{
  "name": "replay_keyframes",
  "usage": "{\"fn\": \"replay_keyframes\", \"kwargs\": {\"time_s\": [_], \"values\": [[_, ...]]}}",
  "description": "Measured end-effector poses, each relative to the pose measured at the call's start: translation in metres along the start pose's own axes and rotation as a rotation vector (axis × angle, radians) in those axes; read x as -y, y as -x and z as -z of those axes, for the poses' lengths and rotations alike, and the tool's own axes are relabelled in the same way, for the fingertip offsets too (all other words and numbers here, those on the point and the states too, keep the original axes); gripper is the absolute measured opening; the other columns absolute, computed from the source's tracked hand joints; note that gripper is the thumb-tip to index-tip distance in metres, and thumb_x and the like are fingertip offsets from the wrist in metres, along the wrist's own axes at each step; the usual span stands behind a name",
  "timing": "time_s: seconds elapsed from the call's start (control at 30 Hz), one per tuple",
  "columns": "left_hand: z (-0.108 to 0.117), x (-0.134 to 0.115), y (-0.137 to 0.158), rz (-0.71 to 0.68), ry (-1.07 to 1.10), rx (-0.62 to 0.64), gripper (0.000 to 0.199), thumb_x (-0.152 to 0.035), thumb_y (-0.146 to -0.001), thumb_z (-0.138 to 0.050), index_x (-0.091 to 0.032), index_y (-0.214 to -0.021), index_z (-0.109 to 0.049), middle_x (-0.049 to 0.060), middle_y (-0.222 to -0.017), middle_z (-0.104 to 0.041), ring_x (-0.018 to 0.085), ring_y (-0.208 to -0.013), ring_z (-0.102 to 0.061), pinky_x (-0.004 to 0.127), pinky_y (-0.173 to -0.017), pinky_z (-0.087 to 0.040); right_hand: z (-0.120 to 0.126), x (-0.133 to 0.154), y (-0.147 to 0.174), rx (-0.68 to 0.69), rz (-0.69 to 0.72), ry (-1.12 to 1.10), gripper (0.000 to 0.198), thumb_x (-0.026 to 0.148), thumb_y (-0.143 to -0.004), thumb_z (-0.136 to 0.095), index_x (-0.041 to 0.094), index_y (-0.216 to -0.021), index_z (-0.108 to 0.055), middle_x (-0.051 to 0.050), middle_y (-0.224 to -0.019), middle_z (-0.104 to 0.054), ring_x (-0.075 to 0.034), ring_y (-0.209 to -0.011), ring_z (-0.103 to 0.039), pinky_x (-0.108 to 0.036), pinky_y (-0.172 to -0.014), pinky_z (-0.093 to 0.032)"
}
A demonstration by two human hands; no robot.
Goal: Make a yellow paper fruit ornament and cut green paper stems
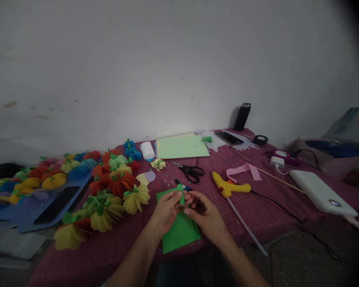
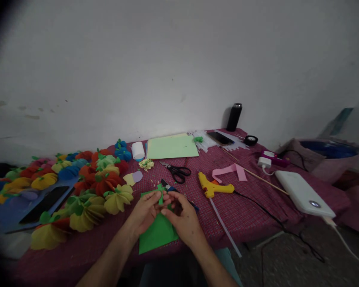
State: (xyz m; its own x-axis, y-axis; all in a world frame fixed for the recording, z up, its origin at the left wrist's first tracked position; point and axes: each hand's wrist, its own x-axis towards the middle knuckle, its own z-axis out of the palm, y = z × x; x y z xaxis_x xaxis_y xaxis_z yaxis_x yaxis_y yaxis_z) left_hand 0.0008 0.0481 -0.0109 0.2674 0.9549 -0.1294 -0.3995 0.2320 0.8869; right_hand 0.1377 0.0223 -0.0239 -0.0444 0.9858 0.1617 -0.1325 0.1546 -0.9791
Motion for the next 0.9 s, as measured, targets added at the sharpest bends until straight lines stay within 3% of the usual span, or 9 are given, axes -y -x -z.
{"fn": "replay_keyframes", "kwargs": {"time_s": [0.23,0.6,0.8,0.9], "values": [[-0.001,0.0001,0.0007,0.036,0.105,-0.002,0.028,-0.034,-0.068,-0.074,-0.011,-0.082,-0.068,0.008,-0.078,-0.068,0.015,-0.069,-0.064,0.023,-0.064,-0.048,-0.0055,0.0006,-0.0014,-0.011,0.06,0.113,0.042,0.023,-0.068,-0.07,0.024,-0.107,-0.058,-0.005,-0.102,-0.064,-0.021,-0.092,-0.06,-0.036,-0.083,-0.048],[-0.0046,0.0002,0.001,0.053,0.141,0.012,0.025,-0.03,-0.068,-0.075,-0.01,-0.08,-0.068,0.008,-0.074,-0.068,0.014,-0.067,-0.064,0.022,-0.064,-0.048,-0.0043,0.0004,-0.003,-0.058,0.089,0.225,0.036,0.026,-0.07,-0.069,0.023,-0.105,-0.059,-0.005,-0.099,-0.066,-0.021,-0.089,-0.061,-0.036,-0.081,-0.047],[-0.004,0.0011,0.0016,0.023,0.098,0.032,0.024,-0.032,-0.07,-0.073,-0.01,-0.08,-0.069,0.008,-0.074,-0.068,0.015,-0.069,-0.064,0.022,-0.065,-0.048,-0.0038,0.0002,-0.0032,-0.046,0.094,0.229,0.032,0.025,-0.072,-0.067,0.023,-0.102,-0.059,-0.005,-0.099,-0.065,-0.022,-0.09,-0.06,-0.037,-0.082,-0.047],[-0.0029,0.0039,0.0008,-0.036,-0.046,0.029,0.026,-0.036,-0.074,-0.067,-0.011,-0.081,-0.069,0.009,-0.076,-0.069,0.016,-0.068,-0.064,0.026,-0.066,-0.049,-0.0037,-0.0022,-0.0039,-0.036,0.097,0.228,0.03,0.024,-0.073,-0.066,0.022,-0.102,-0.059,-0.005,-0.099,-0.065,-0.021,-0.09,-0.06,-0.037,-0.082,-0.047]]}}
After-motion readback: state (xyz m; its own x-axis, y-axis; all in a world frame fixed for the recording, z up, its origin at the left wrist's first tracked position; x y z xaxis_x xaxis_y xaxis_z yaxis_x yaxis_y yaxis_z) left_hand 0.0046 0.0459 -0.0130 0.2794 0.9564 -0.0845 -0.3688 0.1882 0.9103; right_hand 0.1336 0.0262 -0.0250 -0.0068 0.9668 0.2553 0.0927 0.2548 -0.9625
